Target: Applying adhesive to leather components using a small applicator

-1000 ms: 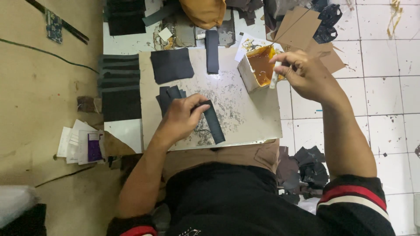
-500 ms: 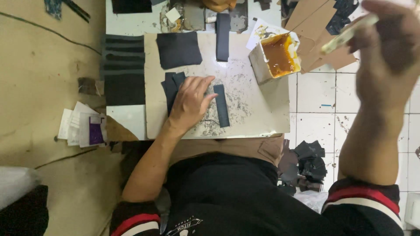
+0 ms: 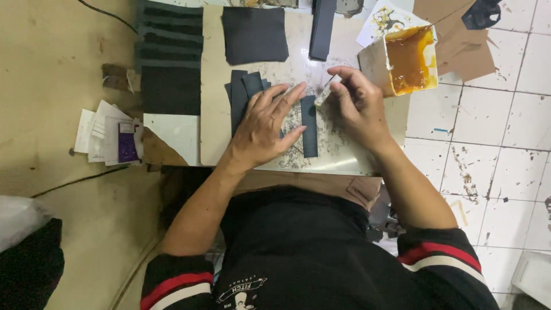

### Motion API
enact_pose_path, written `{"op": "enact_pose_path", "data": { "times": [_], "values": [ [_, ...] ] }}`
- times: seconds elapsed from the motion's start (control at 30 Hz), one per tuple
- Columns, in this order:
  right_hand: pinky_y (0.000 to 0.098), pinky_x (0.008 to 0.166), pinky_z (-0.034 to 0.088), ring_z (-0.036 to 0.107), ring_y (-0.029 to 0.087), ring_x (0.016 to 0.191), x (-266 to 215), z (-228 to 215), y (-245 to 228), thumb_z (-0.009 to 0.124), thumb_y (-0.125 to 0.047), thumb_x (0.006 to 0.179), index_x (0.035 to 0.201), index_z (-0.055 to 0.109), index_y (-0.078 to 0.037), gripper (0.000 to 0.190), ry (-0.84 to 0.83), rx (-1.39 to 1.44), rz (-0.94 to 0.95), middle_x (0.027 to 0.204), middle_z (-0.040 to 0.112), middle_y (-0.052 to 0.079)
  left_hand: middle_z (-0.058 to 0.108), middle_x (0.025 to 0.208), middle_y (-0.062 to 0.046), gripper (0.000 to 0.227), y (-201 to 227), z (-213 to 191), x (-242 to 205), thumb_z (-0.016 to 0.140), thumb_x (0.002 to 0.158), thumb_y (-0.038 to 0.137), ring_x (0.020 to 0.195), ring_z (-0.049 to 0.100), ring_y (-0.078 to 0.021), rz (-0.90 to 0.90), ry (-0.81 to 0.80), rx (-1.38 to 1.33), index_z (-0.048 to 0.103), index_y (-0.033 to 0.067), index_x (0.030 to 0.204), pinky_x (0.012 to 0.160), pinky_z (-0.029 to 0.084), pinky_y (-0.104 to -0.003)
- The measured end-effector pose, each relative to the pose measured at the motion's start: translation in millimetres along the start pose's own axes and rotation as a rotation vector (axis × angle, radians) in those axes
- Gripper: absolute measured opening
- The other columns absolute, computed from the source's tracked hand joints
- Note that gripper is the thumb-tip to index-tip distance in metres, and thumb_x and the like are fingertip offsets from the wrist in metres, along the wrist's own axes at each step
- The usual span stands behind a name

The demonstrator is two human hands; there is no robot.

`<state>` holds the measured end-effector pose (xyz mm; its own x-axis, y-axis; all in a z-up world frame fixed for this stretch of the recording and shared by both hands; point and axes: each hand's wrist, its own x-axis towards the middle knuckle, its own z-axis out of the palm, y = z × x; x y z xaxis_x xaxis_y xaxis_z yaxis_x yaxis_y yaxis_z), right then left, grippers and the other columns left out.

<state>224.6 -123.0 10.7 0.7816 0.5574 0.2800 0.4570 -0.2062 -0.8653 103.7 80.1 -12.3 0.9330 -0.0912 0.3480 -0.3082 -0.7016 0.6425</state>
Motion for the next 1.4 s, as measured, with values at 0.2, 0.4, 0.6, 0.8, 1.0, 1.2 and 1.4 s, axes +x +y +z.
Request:
{"op": "enact_pose_path", "data": {
  "times": [0.2, 0.4, 0.6, 0.8, 1.0, 1.2, 1.4],
  "values": [
    [0.0382, 0.079, 0.052, 0.060, 0.021, 0.077, 4.3, 6.0, -5.2, 0.067, -0.007, 0.107, 0.126, 0.071, -0.004, 0.020, -0.010, -0.065, 0.039, 0.081, 0.066, 0.013, 0.067, 0.137, -0.006, 0.084, -1.7, 1.5, 0.2, 0.079, 0.090, 0.028, 0.136, 0.052, -0.0331, -0.010, -0.020, 0.015, 0.037, 0.0118, 0.161, 0.112, 0.037, -0.049],
    [0.0418, 0.082, 0.052, 0.063, 0.024, 0.081, 6.1, 6.7, -3.3, 0.066, -0.008, 0.108, 0.126, 0.071, -0.004, 0.019, -0.014, -0.090, 0.034, 0.090, 0.070, 0.016, 0.069, 0.137, -0.006, 0.083, -1.2, 1.1, 0.7, 0.077, 0.091, 0.026, 0.137, 0.051, -0.0325, -0.013, -0.018, 0.024, 0.036, 0.0114, 0.161, 0.112, 0.036, -0.048],
    [0.0437, 0.087, 0.053, 0.071, 0.033, 0.089, -1.0, 7.0, 2.2, 0.067, -0.007, 0.106, 0.124, 0.071, -0.004, 0.018, -0.043, -0.104, -0.008, 0.101, 0.074, 0.016, 0.068, 0.137, -0.006, 0.086, -0.8, 1.5, 0.4, 0.078, 0.090, 0.025, 0.136, 0.052, -0.0329, -0.008, -0.018, 0.029, 0.033, 0.0108, 0.162, 0.112, 0.036, -0.048],
    [0.0463, 0.089, 0.054, 0.072, 0.040, 0.096, -24.8, 3.4, -8.6, 0.068, -0.003, 0.103, 0.118, 0.071, 0.000, 0.016, -0.103, -0.107, -0.012, 0.107, 0.075, 0.018, 0.069, 0.136, -0.005, 0.086, -1.0, 1.3, 0.1, 0.079, 0.088, 0.026, 0.135, 0.052, -0.0324, -0.003, -0.004, 0.040, 0.035, 0.0104, 0.161, 0.112, 0.037, -0.048],
    [0.0483, 0.087, 0.054, 0.070, 0.043, 0.096, -59.1, -1.1, -13.1, 0.065, 0.001, 0.101, 0.118, 0.068, 0.005, 0.017, -0.173, -0.139, -0.095, 0.108, 0.073, 0.019, 0.068, 0.139, -0.007, 0.086, -1.3, 2.4, -2.1, 0.079, 0.090, 0.023, 0.136, 0.051, -0.0327, -0.017, -0.021, 0.014, 0.034, 0.0096, 0.162, 0.111, 0.037, -0.048],
    [0.0478, 0.085, 0.056, 0.070, 0.040, 0.093, -68.6, -4.8, -26.7, 0.067, 0.000, 0.099, 0.119, 0.067, 0.004, 0.020, -0.215, -0.135, -0.113, 0.104, 0.073, 0.016, 0.068, 0.139, -0.008, 0.087, -1.9, 3.3, -1.5, 0.079, 0.089, 0.023, 0.137, 0.051, -0.0329, -0.006, -0.022, 0.031, 0.033, 0.0088, 0.162, 0.111, 0.037, -0.049],
    [0.0421, 0.090, 0.053, 0.066, 0.025, 0.093, -39.1, -5.2, -15.7, 0.059, -0.004, 0.108, 0.125, 0.066, 0.003, 0.020, -0.044, 0.044, 0.010, 0.104, 0.071, 0.017, 0.069, 0.137, -0.008, 0.085, 2.3, -0.8, -0.3, 0.078, 0.088, 0.022, 0.135, 0.053, -0.0334, 0.001, -0.007, 0.028, 0.035, 0.0076, 0.161, 0.110, 0.038, -0.048]
  ]
}}
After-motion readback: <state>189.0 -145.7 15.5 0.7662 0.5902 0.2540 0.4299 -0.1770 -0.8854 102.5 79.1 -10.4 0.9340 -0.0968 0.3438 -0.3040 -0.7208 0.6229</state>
